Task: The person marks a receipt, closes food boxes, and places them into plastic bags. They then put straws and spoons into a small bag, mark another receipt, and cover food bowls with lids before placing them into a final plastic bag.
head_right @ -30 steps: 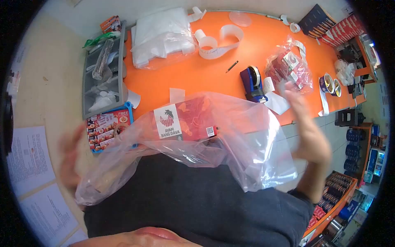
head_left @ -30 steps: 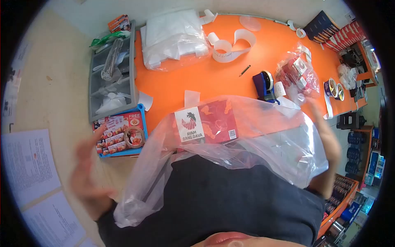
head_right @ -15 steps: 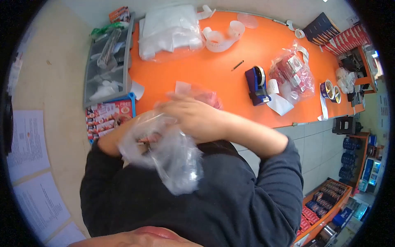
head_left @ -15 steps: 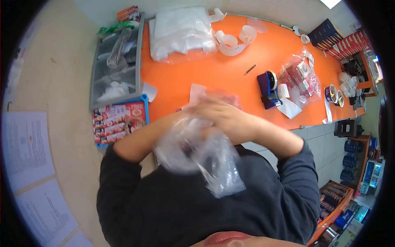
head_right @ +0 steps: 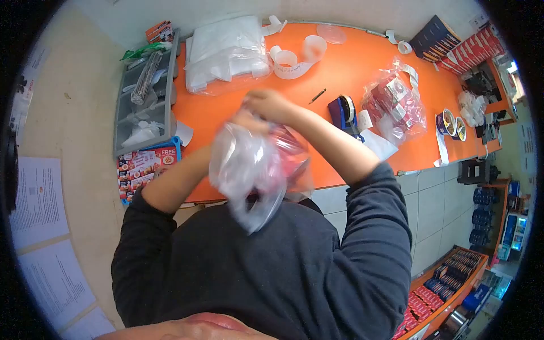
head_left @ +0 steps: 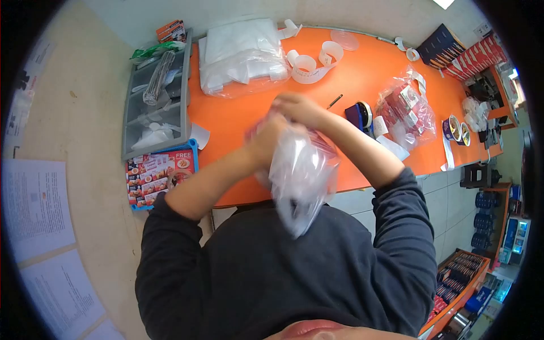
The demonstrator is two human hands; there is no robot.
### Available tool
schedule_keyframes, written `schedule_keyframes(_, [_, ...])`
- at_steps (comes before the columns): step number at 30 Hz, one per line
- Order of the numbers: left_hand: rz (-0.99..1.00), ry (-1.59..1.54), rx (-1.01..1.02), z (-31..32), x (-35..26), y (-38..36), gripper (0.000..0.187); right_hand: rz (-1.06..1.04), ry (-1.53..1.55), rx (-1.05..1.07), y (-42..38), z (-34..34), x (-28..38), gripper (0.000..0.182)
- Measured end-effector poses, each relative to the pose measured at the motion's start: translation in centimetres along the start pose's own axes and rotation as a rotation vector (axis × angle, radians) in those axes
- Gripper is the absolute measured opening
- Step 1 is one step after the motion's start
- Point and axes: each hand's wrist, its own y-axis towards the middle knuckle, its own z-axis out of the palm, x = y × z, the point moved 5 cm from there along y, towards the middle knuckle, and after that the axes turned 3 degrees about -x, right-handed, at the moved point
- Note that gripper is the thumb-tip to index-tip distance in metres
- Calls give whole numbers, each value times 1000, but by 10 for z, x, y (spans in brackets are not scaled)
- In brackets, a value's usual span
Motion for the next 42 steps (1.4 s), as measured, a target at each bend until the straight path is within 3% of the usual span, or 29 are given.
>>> schedule_keyframes(2, [246, 180, -231, -30, -13, 20, 29, -321, 15, -415, -17, -41, -5, 28])
schedule_keyframes(3, [364, 76, -368, -39, -23, 23, 25, -436, -211, -704, -63, -40, 25, 27])
schedule_keyframes(4, [483, -29, -501, -46, -32, 25, 22, -536, -420, -873, -86, -23, 9, 27])
schedule_keyframes(6, [520, 2, -586, -56, -44, 21, 24, -735, -161, -895, -137, 9, 36, 23])
schedule_keyframes(7, [530, 50, -593, -58, -50, 17, 24, -549, -88, -442, -136, 21, 18, 22])
schedule_keyframes(9, [555, 245, -468, -54, -68, 3, 26, -573, 99, -470, -140, -2, 15, 20])
schedule_keyframes(11, [573, 488, -253, -42, -81, -11, 28, -650, -21, -606, -130, -46, 42, 19])
schedule_keyframes(13, [597, 692, -13, -21, -84, -22, 30, -924, -92, -802, -90, -52, 66, 17])
schedule_keyframes(15, [610, 798, 105, -6, -77, -23, 31, -813, -3, -707, -65, -40, 62, 18])
schedule_keyframes(16, [605, 827, 118, 0, -74, -20, 32, -573, 107, -494, -50, -23, 43, 20])
schedule_keyframes(17, [595, 834, 111, 5, -72, -17, 33, -332, 183, -263, -37, -3, 23, 22])
schedule_keyframes(19, [572, 815, 60, 4, -75, -11, 33, -261, 416, -385, -41, -1, -11, 25])
schedule_keyframes(22, [665, 694, -284, -14, -82, -18, 29, -307, 417, -674, -77, 13, -43, 24])
schedule_keyframes(25, [350, 463, -617, -38, -47, -17, 27, -389, 312, -657, -119, 34, -27, 22])
schedule_keyframes(26, [313, 352, -684, -47, -29, -20, 27, -364, 260, -541, -115, 38, -29, 20])
schedule_keyframes(27, [287, 435, -624, -47, -14, -18, 27, -339, 209, -432, -109, 33, -36, 19])
schedule_keyframes(29, [241, 600, -494, -45, 9, -18, 28, -346, 260, -506, -74, -5, -10, 15])
schedule_keyframes(30, [373, 315, -553, -54, 12, -25, 29, -389, 291, -568, -48, -24, 18, 16])
schedule_keyframes(31, [438, 483, -527, -53, 10, -30, 29, -442, 247, -550, -21, -29, 55, 19])
schedule_keyframes(32, [500, 649, -497, -49, 8, -35, 29, -567, -51, -378, 8, -17, 102, 14])
schedule_keyframes(33, [483, 665, -389, -50, 3, -44, 29, -574, -216, -280, 45, 6, 122, 9])
schedule_keyframes(34, [465, 677, -282, -50, -1, -54, 28, -721, -402, -124, 76, 44, 148, 11])
schedule_keyframes(37, [533, 551, -410, -54, 17, -59, 26, -733, -640, 493, 175, 190, 139, 17])
schedule_keyframes(40, [740, 427, -754, -47, 49, -63, 23, -594, -1219, 679, 227, 297, 75, 20])
schedule_keyframes(42, [719, 342, -742, -48, 57, -68, 25, -469, -1300, 683, 239, 322, 61, 22])
